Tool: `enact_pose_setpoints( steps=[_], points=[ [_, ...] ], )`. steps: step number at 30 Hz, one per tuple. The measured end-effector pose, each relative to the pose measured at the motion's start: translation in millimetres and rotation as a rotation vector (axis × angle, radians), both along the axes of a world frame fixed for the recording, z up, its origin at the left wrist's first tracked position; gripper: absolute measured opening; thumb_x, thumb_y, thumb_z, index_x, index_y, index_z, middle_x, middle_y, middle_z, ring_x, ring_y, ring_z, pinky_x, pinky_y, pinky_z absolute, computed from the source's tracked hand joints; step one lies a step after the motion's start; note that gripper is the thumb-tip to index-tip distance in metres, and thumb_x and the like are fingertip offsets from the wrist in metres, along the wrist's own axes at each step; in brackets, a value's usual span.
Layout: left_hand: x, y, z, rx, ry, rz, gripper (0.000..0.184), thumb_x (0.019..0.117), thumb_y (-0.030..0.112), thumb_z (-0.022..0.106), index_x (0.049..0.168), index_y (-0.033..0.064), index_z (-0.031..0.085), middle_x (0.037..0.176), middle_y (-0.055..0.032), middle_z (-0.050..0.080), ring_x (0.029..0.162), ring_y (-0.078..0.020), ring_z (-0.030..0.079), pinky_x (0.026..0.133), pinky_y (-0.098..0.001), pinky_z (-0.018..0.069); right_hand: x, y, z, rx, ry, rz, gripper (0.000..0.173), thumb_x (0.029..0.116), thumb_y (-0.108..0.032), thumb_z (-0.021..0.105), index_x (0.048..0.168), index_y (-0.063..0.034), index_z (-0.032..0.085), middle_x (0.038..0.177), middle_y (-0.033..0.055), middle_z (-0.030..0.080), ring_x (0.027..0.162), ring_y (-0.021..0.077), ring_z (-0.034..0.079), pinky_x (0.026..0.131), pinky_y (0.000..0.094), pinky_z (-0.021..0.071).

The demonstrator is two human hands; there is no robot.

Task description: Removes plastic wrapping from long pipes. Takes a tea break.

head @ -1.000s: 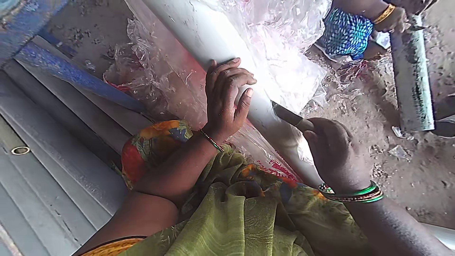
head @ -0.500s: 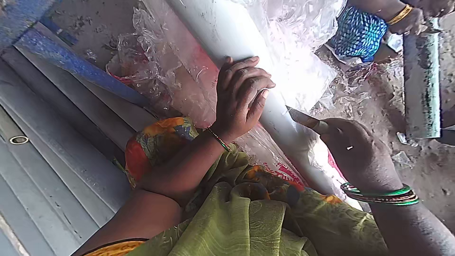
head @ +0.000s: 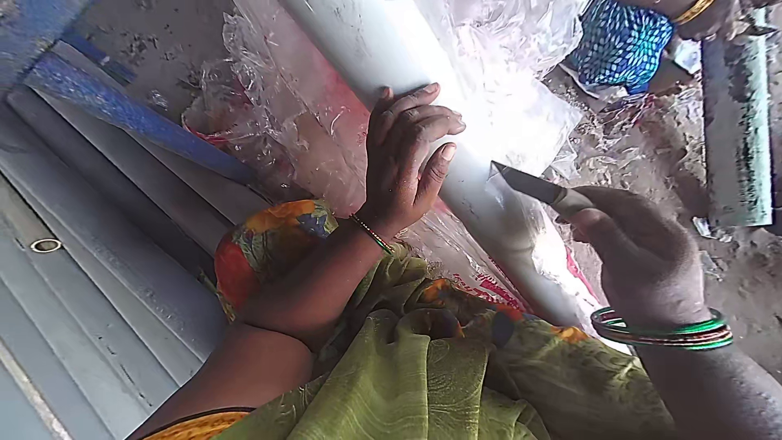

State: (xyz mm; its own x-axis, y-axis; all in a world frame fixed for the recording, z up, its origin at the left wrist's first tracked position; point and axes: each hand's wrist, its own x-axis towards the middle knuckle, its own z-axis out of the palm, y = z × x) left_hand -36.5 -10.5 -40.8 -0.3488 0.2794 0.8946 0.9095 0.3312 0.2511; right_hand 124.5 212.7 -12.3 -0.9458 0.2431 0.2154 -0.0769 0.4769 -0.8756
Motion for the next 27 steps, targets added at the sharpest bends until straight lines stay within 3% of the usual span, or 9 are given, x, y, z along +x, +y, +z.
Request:
enact_pose_setpoints(
  steps=[3, 6, 9, 10, 14, 17, 21, 23, 27],
  points=[
    [-1.3, -0.2, -0.4, -0.024, 0.014, 0.004, 0.033, 0.1084, 0.024, 0.042, 0.104, 0.0051, 0.068, 0.107, -0.0128, 0.075, 0.125, -0.0282, 0.062, 0.119, -0.0498, 0.0275, -5.3, 40.4, 8.3, -0.190, 0.083, -0.127, 0.025, 0.1070, -0.036, 0.050, 0.119, -0.0161, 0.059, 0.099, -0.0163, 0.064, 0.084, -0.0041, 0.062, 0.077, 0.0180, 0.0533],
    [-2.8, 0.4, -1.4, -0.029, 0.037, 0.020, 0.028, 0.1071, 0.023, 0.045, 0.102, 0.0067, 0.068, 0.108, -0.0117, 0.075, 0.125, -0.0283, 0.061, 0.119, -0.0502, 0.0274, -5.2, 89.4, 8.1, -0.189, 0.215, -0.168, 0.026, 0.1070, -0.034, 0.052, 0.119, -0.0121, 0.059, 0.099, -0.0088, 0.067, 0.078, 0.0016, 0.065, 0.070, 0.0185, 0.0560],
    [-3.3, 1.4, -2.2, -0.035, 0.049, 0.032, 0.027, 0.1062, 0.023, 0.048, 0.100, 0.0075, 0.069, 0.107, -0.0121, 0.075, 0.124, -0.0283, 0.062, 0.118, -0.0500, 0.0275, 6.4, 75.0, -3.5, -0.116, 0.069, -0.088, 0.036, 0.1058, -0.046, 0.050, 0.127, -0.0175, 0.057, 0.106, -0.0142, 0.065, 0.087, -0.0014, 0.066, 0.078, 0.0188, 0.0571],
    [-2.6, 2.0, -2.3, -0.036, 0.048, 0.034, 0.027, 0.1057, 0.024, 0.049, 0.099, 0.0074, 0.069, 0.107, -0.0124, 0.075, 0.124, -0.0287, 0.062, 0.119, -0.0501, 0.0271, 8.3, 61.4, -1.6, -0.081, 0.040, -0.070, 0.036, 0.1060, -0.044, 0.049, 0.127, -0.0159, 0.057, 0.105, -0.0147, 0.066, 0.087, -0.0024, 0.066, 0.078, 0.0187, 0.0570],
    [1.7, 0.6, 0.2, -0.092, 0.042, 0.050, 0.024, 0.1032, 0.029, 0.057, 0.101, 0.0104, 0.072, 0.110, -0.0123, 0.074, 0.127, -0.0305, 0.059, 0.119, -0.0513, 0.0247, 9.7, 39.8, 4.6, 0.006, -0.049, -0.016, 0.035, 0.1074, -0.033, 0.047, 0.126, -0.0057, 0.060, 0.103, -0.0086, 0.064, 0.085, -0.0048, 0.063, 0.079, 0.0159, 0.0540],
    [6.3, -1.3, 4.3, -0.186, 0.052, 0.071, 0.027, 0.0986, 0.040, 0.064, 0.104, 0.0158, 0.075, 0.113, -0.0135, 0.071, 0.131, -0.0347, 0.055, 0.120, -0.0544, 0.0224, 8.0, 37.4, 1.0, -0.001, -0.173, -0.037, 0.036, 0.1064, -0.033, 0.046, 0.124, -0.0041, 0.060, 0.100, -0.0065, 0.063, 0.083, -0.0045, 0.061, 0.078, 0.0184, 0.0529],
    [9.8, 0.8, 20.8, -0.349, 0.032, -0.008, 0.032, 0.0981, 0.044, 0.064, 0.107, 0.0162, 0.076, 0.124, -0.0150, 0.070, 0.136, -0.0385, 0.053, 0.121, -0.0602, 0.0214, -1.5, 37.4, -6.3, 0.069, -0.308, -0.026, 0.033, 0.1035, -0.023, 0.057, 0.126, 0.0011, 0.060, 0.096, 0.0085, 0.065, 0.080, 0.0125, 0.061, 0.077, 0.0375, 0.0530],
    [9.7, 6.0, 33.4, -0.454, 0.002, -0.075, 0.033, 0.0959, 0.042, 0.066, 0.109, 0.0133, 0.077, 0.128, -0.0144, 0.069, 0.136, -0.0387, 0.053, 0.120, -0.0622, 0.0251, -8.4, 34.9, -7.3, 0.078, -0.401, -0.023, 0.033, 0.1006, -0.017, 0.064, 0.126, 0.0037, 0.061, 0.100, 0.0215, 0.068, 0.088, 0.0295, 0.065, 0.082, 0.0538, 0.0499],
    [5.5, 17.0, 53.4, -0.705, -0.081, -0.115, 0.029, 0.0888, 0.034, 0.074, 0.108, 0.0132, 0.080, 0.125, -0.0093, 0.072, 0.133, -0.0350, 0.058, 0.119, -0.0629, 0.0277, -12.1, 33.1, -9.5, 0.027, -0.503, -0.002, 0.036, 0.1067, -0.023, 0.053, 0.131, 0.0026, 0.057, 0.112, 0.0219, 0.066, 0.102, 0.0295, 0.063, 0.092, 0.0505, 0.0475]
  ],
)
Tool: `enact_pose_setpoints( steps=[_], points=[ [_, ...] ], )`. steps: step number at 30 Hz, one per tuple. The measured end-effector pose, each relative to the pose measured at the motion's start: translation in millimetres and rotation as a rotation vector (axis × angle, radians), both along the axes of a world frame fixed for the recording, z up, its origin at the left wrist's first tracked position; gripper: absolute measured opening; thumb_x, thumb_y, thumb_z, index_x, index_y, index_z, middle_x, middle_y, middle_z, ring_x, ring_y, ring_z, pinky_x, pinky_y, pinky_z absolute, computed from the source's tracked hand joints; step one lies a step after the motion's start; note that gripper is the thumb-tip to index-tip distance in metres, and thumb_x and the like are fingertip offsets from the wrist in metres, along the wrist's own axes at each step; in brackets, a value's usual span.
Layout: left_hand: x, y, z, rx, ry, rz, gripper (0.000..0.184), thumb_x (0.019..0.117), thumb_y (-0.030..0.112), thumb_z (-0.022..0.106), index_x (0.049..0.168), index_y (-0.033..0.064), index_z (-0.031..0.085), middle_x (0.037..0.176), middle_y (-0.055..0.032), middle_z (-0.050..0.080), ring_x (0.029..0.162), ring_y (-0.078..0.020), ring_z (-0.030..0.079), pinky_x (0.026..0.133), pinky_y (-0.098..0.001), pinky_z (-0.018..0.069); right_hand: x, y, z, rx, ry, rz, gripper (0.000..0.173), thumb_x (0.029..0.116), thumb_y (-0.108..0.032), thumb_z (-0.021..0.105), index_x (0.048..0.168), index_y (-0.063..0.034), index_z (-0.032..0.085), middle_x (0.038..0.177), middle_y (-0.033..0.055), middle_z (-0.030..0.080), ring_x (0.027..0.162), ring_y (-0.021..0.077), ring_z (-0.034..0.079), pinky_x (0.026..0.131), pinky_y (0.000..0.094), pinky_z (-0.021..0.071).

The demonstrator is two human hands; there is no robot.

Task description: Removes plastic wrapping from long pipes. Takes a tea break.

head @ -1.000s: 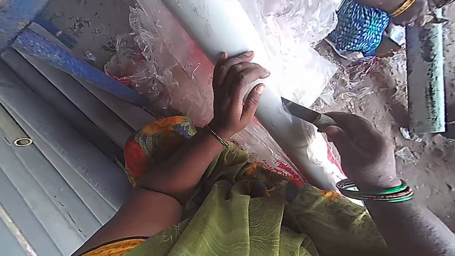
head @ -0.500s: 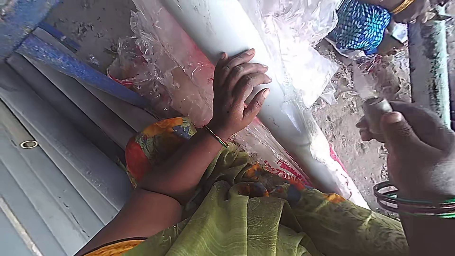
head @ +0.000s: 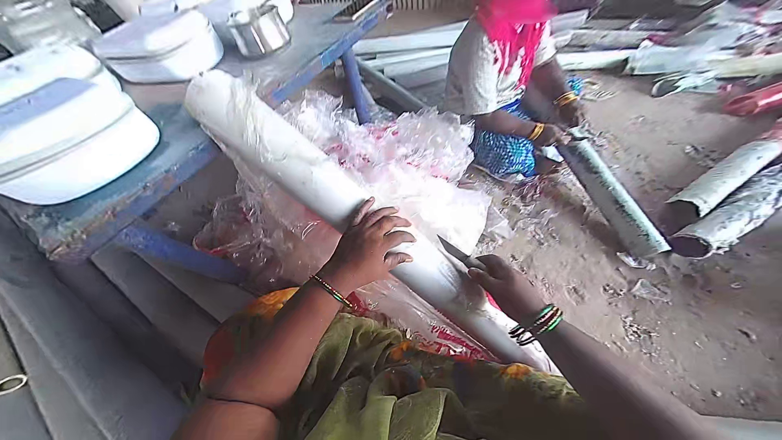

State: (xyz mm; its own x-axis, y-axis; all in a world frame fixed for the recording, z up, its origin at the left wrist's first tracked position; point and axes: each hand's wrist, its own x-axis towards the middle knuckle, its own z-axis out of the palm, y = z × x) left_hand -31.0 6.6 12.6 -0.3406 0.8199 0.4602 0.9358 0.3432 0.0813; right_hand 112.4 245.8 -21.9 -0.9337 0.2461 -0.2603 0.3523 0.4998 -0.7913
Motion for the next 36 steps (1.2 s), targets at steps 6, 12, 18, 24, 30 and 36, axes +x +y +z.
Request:
enact_pose_setpoints(
  steps=[6, 12, 18, 24, 30, 36],
  points=[
    [-2.5, 8.8, 22.6, -0.152, -0.091, 0.012, 0.019, 0.0903, 0.027, 0.076, 0.102, 0.0132, 0.082, 0.120, -0.0091, 0.074, 0.129, -0.0323, 0.061, 0.119, -0.0601, 0.0300, 9.9, -3.9, 15.5, 0.056, -0.055, 0.056, 0.040, 0.1087, -0.027, 0.050, 0.137, 0.0023, 0.054, 0.121, 0.0259, 0.064, 0.112, 0.0369, 0.062, 0.098, 0.0542, 0.0449],
    [-4.6, 12.7, 28.0, -0.154, -0.105, -0.046, 0.014, 0.0924, 0.017, 0.073, 0.096, 0.0067, 0.081, 0.113, -0.0112, 0.076, 0.121, -0.0314, 0.067, 0.116, -0.0545, 0.0386, 16.6, -10.1, 19.8, 0.099, -0.053, 0.053, 0.041, 0.1085, -0.028, 0.050, 0.136, 0.0024, 0.055, 0.122, 0.0274, 0.064, 0.116, 0.0401, 0.062, 0.100, 0.0572, 0.0439],
    [-7.8, 6.5, 16.0, -0.087, 0.040, -0.175, 0.016, 0.0953, 0.015, 0.066, 0.093, 0.0031, 0.077, 0.104, -0.0121, 0.077, 0.110, -0.0312, 0.072, 0.107, -0.0519, 0.0489, 22.4, -16.2, 21.7, 0.131, -0.061, 0.074, 0.041, 0.1082, -0.029, 0.051, 0.135, 0.0019, 0.055, 0.119, 0.0260, 0.065, 0.113, 0.0392, 0.062, 0.098, 0.0565, 0.0447],
    [-7.7, 7.9, 6.1, -0.001, 0.219, -0.119, 0.020, 0.0961, 0.017, 0.063, 0.091, 0.0007, 0.075, 0.095, -0.0155, 0.076, 0.095, -0.0344, 0.075, 0.086, -0.0482, 0.0592, 26.9, -25.1, 24.3, 0.182, -0.062, 0.047, 0.043, 0.1084, -0.032, 0.049, 0.135, 0.0012, 0.056, 0.118, 0.0270, 0.066, 0.113, 0.0418, 0.063, 0.097, 0.0584, 0.0449],
    [-7.8, 18.7, 8.2, 0.020, 0.217, -0.054, 0.019, 0.0943, 0.017, 0.066, 0.089, 0.0012, 0.075, 0.092, -0.0166, 0.075, 0.089, -0.0355, 0.075, 0.079, -0.0504, 0.0594, 29.8, -26.5, 22.8, 0.168, -0.041, 0.018, 0.043, 0.1089, -0.033, 0.048, 0.135, 0.0009, 0.056, 0.116, 0.0265, 0.066, 0.111, 0.0412, 0.064, 0.096, 0.0580, 0.0458],
    [-14.4, 6.3, 14.1, 0.051, 0.067, -0.161, 0.045, 0.1041, 0.039, 0.048, 0.099, 0.0051, 0.077, 0.102, -0.0122, 0.076, 0.103, -0.0310, 0.073, 0.092, -0.0455, 0.0564, 29.4, -24.1, 23.5, 0.151, -0.041, 0.020, 0.043, 0.1088, -0.033, 0.048, 0.135, 0.0007, 0.056, 0.116, 0.0258, 0.067, 0.110, 0.0407, 0.065, 0.096, 0.0580, 0.0459]
  ],
)
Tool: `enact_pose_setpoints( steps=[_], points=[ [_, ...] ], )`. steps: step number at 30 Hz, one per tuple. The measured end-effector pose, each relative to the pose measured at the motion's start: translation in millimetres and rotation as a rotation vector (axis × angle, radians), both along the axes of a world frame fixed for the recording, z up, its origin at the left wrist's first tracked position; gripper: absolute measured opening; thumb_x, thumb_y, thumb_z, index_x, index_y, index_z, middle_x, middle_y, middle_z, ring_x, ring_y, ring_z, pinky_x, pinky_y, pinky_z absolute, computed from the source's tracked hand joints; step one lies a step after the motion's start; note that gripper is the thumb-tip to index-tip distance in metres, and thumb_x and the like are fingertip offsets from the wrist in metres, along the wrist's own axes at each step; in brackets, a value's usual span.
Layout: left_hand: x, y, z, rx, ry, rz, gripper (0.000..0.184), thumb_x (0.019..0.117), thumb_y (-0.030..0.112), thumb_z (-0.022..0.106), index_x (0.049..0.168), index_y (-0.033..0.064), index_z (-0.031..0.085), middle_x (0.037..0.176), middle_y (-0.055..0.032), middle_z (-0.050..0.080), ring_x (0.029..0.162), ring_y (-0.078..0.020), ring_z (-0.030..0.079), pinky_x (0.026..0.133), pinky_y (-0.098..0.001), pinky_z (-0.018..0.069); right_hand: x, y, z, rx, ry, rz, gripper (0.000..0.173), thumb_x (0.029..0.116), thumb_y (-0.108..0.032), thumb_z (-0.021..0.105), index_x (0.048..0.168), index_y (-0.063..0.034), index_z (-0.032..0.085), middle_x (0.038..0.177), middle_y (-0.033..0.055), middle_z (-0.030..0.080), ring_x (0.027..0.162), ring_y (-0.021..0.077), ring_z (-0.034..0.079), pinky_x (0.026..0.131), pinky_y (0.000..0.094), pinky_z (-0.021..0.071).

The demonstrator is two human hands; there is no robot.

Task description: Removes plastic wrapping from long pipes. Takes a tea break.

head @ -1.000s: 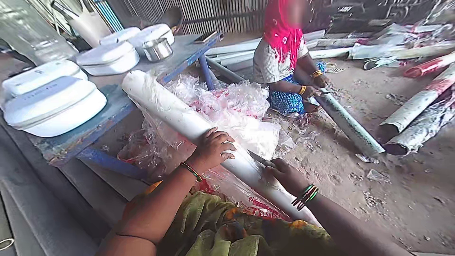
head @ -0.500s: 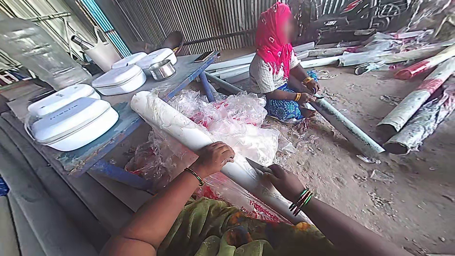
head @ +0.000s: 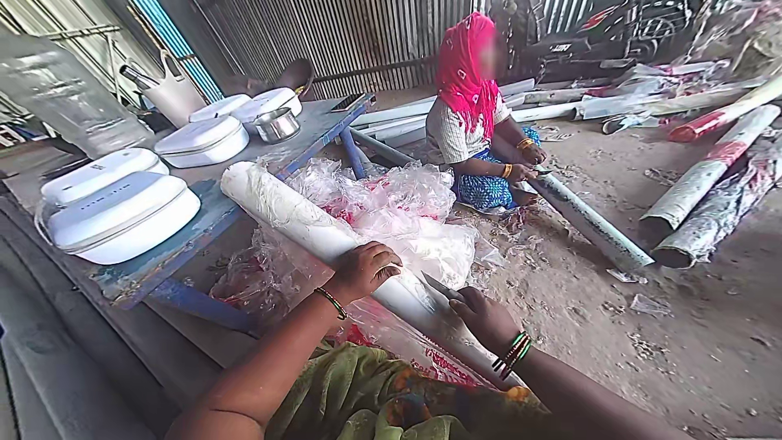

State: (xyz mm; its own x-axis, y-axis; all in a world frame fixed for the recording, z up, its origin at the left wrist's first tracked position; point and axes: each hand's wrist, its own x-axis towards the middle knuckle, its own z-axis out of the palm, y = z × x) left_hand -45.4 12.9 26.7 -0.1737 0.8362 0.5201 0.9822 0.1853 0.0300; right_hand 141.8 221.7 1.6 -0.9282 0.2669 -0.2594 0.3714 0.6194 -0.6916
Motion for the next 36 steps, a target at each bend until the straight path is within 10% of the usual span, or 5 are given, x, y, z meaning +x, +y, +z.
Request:
enact_pose_setpoints(
  steps=[5, 9, 18, 28, 36],
  points=[
    [2.8, -4.6, 13.0, -0.203, -0.001, -0.016, 0.048, 0.0843, 0.047, 0.075, 0.114, 0.0096, 0.077, 0.121, -0.0102, 0.074, 0.130, -0.0358, 0.060, 0.117, -0.0588, 0.0343, -0.5, 2.1, -0.2, -0.010, -0.007, 0.005, 0.044, 0.1092, -0.034, 0.047, 0.135, 0.0008, 0.056, 0.117, 0.0256, 0.067, 0.111, 0.0405, 0.064, 0.096, 0.0577, 0.0458],
    [5.9, 0.0, 31.6, -0.495, -0.221, 0.106, 0.041, 0.0877, 0.032, 0.080, 0.121, 0.0086, 0.075, 0.133, -0.0105, 0.069, 0.141, -0.0312, 0.051, 0.124, -0.0559, 0.0210, -1.1, 0.8, -0.4, -0.010, -0.016, 0.001, 0.044, 0.1087, -0.034, 0.049, 0.134, 0.0005, 0.056, 0.116, 0.0246, 0.067, 0.110, 0.0390, 0.065, 0.096, 0.0566, 0.0463],
    [2.1, 3.6, 26.6, -0.374, -0.244, 0.016, 0.017, 0.0936, 0.019, 0.072, 0.098, 0.0037, 0.079, 0.115, -0.0107, 0.076, 0.117, -0.0284, 0.068, 0.109, -0.0475, 0.0440, 0.1, -0.8, 0.6, 0.015, -0.007, 0.014, 0.044, 0.1084, -0.034, 0.050, 0.133, 0.0020, 0.057, 0.114, 0.0254, 0.067, 0.109, 0.0398, 0.065, 0.095, 0.0571, 0.0462],
    [11.2, 8.9, 10.2, -0.208, -0.096, 0.107, 0.017, 0.0951, 0.016, 0.068, 0.094, 0.0022, 0.079, 0.099, -0.0138, 0.078, 0.099, -0.0313, 0.075, 0.095, -0.0499, 0.0539, -2.1, -1.9, -1.4, 0.039, -0.019, -0.007, 0.044, 0.1087, -0.032, 0.049, 0.134, 0.0037, 0.056, 0.131, 0.0266, 0.060, 0.118, 0.0403, 0.062, 0.100, 0.0560, 0.0453],
    [24.8, 21.0, 6.1, -0.123, -0.056, 0.295, 0.019, 0.0955, 0.017, 0.069, 0.091, -0.0003, 0.075, 0.089, -0.0176, 0.076, 0.088, -0.0350, 0.075, 0.086, -0.0524, 0.0558, -2.8, -0.8, 1.9, 0.060, -0.135, -0.001, 0.049, 0.1121, -0.038, 0.035, 0.137, 0.0023, 0.050, 0.116, 0.0283, 0.065, 0.113, 0.0434, 0.064, 0.095, 0.0584, 0.0464]
  ],
)
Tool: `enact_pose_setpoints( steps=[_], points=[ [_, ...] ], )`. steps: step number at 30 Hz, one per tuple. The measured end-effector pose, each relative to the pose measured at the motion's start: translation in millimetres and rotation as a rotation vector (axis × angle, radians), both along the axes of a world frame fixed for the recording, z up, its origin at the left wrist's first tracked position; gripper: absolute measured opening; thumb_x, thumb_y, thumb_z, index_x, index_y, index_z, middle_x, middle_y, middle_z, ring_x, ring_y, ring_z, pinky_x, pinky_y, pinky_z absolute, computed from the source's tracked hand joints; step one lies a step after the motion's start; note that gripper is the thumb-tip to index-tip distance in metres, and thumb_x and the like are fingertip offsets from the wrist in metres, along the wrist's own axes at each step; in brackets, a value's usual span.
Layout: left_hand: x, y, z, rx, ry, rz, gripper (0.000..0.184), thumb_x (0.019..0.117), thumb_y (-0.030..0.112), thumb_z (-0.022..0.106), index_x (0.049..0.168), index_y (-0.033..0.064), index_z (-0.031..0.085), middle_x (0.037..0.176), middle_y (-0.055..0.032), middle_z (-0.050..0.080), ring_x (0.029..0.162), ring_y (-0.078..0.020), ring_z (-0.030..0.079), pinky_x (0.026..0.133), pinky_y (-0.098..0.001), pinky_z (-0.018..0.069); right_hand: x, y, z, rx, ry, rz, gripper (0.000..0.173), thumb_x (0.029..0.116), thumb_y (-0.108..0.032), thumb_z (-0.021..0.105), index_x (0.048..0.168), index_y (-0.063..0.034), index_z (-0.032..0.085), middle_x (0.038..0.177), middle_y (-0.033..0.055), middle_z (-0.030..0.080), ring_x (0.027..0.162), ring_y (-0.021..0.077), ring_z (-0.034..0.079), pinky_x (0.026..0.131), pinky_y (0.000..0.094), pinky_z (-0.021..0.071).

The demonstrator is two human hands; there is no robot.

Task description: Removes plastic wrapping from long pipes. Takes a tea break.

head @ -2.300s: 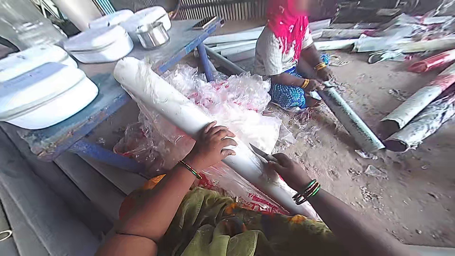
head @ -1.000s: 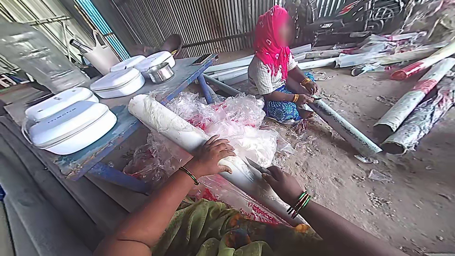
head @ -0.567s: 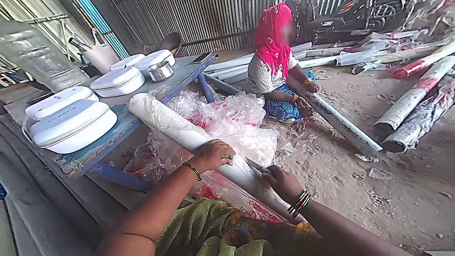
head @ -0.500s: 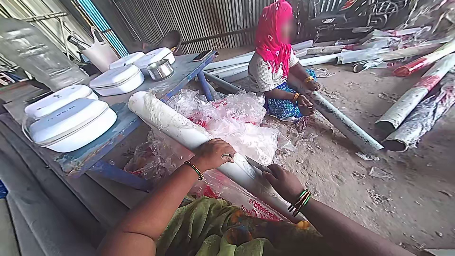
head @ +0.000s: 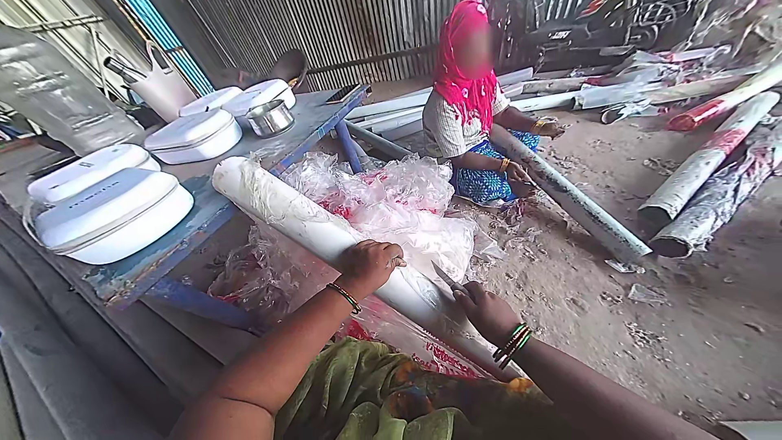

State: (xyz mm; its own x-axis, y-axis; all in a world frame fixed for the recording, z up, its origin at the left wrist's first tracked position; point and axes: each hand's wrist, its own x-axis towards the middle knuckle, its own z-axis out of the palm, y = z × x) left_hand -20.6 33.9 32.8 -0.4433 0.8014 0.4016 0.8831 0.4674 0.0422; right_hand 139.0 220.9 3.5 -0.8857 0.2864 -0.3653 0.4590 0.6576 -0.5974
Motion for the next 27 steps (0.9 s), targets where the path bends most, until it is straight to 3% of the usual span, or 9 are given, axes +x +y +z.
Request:
enact_pose_setpoints(
  steps=[3, 5, 10, 14, 18, 20, 24, 27],
  points=[
    [3.3, 9.8, 8.3, -0.073, -0.109, 0.156, 0.021, 0.1008, 0.015, 0.062, 0.103, -0.0024, 0.074, 0.097, -0.0214, 0.075, 0.096, -0.0392, 0.073, 0.091, -0.0560, 0.0535, 0.6, -2.3, -0.8, 0.014, 0.009, -0.011, 0.049, 0.1120, -0.038, 0.035, 0.135, 0.0025, 0.051, 0.114, 0.0280, 0.066, 0.111, 0.0434, 0.065, 0.094, 0.0587, 0.0470],
    [2.9, 21.1, 18.2, -0.143, -0.196, 0.298, 0.023, 0.1048, 0.016, 0.056, 0.109, -0.0023, 0.069, 0.101, -0.0227, 0.073, 0.099, -0.0407, 0.071, 0.089, -0.0574, 0.0528, 0.8, -3.4, -1.4, 0.012, 0.015, -0.013, 0.048, 0.1117, -0.038, 0.036, 0.134, 0.0017, 0.052, 0.111, 0.0269, 0.066, 0.109, 0.0426, 0.065, 0.093, 0.0584, 0.0471],
    [3.3, 34.0, 29.6, -0.217, -0.281, 0.418, 0.024, 0.1057, 0.020, 0.055, 0.113, 0.0025, 0.069, 0.104, -0.0193, 0.073, 0.103, -0.0376, 0.070, 0.090, -0.0577, 0.0510, 0.8, 0.1, -1.1, 0.012, 0.012, 0.008, 0.048, 0.1117, -0.037, 0.036, 0.135, 0.0015, 0.052, 0.114, 0.0270, 0.066, 0.111, 0.0422, 0.064, 0.094, 0.0585, 0.0466],
    [4.2, 22.9, 27.4, -0.060, -0.368, 0.351, 0.023, 0.1041, 0.020, 0.059, 0.118, 0.0067, 0.071, 0.109, -0.0142, 0.074, 0.103, -0.0315, 0.071, 0.093, -0.0557, 0.0515, 2.0, 0.5, -1.1, 0.008, 0.015, 0.014, 0.048, 0.1112, -0.037, 0.038, 0.134, 0.0015, 0.053, 0.114, 0.0274, 0.066, 0.111, 0.0424, 0.064, 0.094, 0.0587, 0.0466],
    [-2.2, 11.6, 17.4, 0.166, -0.447, 0.151, 0.022, 0.0994, 0.013, 0.066, 0.117, 0.0015, 0.070, 0.112, -0.0140, 0.074, 0.104, -0.0248, 0.071, 0.098, -0.0453, 0.0531, 2.6, -1.1, -0.5, 0.025, 0.004, 0.037, 0.049, 0.1112, -0.038, 0.038, 0.137, 0.0016, 0.051, 0.116, 0.0280, 0.066, 0.113, 0.0434, 0.064, 0.096, 0.0592, 0.0464],
    [-5.2, 7.1, 14.4, 0.240, -0.483, 0.057, 0.025, 0.0996, 0.010, 0.064, 0.121, -0.0018, 0.068, 0.117, -0.0155, 0.073, 0.109, -0.0238, 0.070, 0.101, -0.0417, 0.0522, 1.9, -0.9, -0.8, 0.025, 0.008, 0.031, 0.049, 0.1112, -0.038, 0.038, 0.137, 0.0015, 0.051, 0.116, 0.0279, 0.066, 0.113, 0.0432, 0.064, 0.095, 0.0600, 0.0461],
    [-7.9, -6.4, 15.7, 0.519, -0.637, -0.101, 0.030, 0.1045, 0.010, 0.045, 0.124, -0.0072, 0.061, 0.118, -0.0174, 0.069, 0.109, -0.0182, 0.066, 0.101, -0.0365, 0.0510, 1.6, -0.9, 0.0, 0.016, 0.008, 0.034, 0.050, 0.1111, -0.038, 0.039, 0.138, 0.0020, 0.051, 0.119, 0.0286, 0.065, 0.115, 0.0437, 0.063, 0.097, 0.0599, 0.0456],
    [-7.0, -15.9, 20.1, 0.526, -0.517, -0.159, 0.030, 0.1016, 0.014, 0.051, 0.122, -0.0054, 0.062, 0.119, -0.0145, 0.069, 0.111, -0.0137, 0.066, 0.099, -0.0314, 0.0521, 2.1, -0.5, -0.3, 0.019, -0.003, 0.028, 0.050, 0.1111, -0.039, 0.038, 0.137, 0.0012, 0.051, 0.119, 0.0278, 0.065, 0.115, 0.0430, 0.063, 0.097, 0.0591, 0.0456]
  ],
)
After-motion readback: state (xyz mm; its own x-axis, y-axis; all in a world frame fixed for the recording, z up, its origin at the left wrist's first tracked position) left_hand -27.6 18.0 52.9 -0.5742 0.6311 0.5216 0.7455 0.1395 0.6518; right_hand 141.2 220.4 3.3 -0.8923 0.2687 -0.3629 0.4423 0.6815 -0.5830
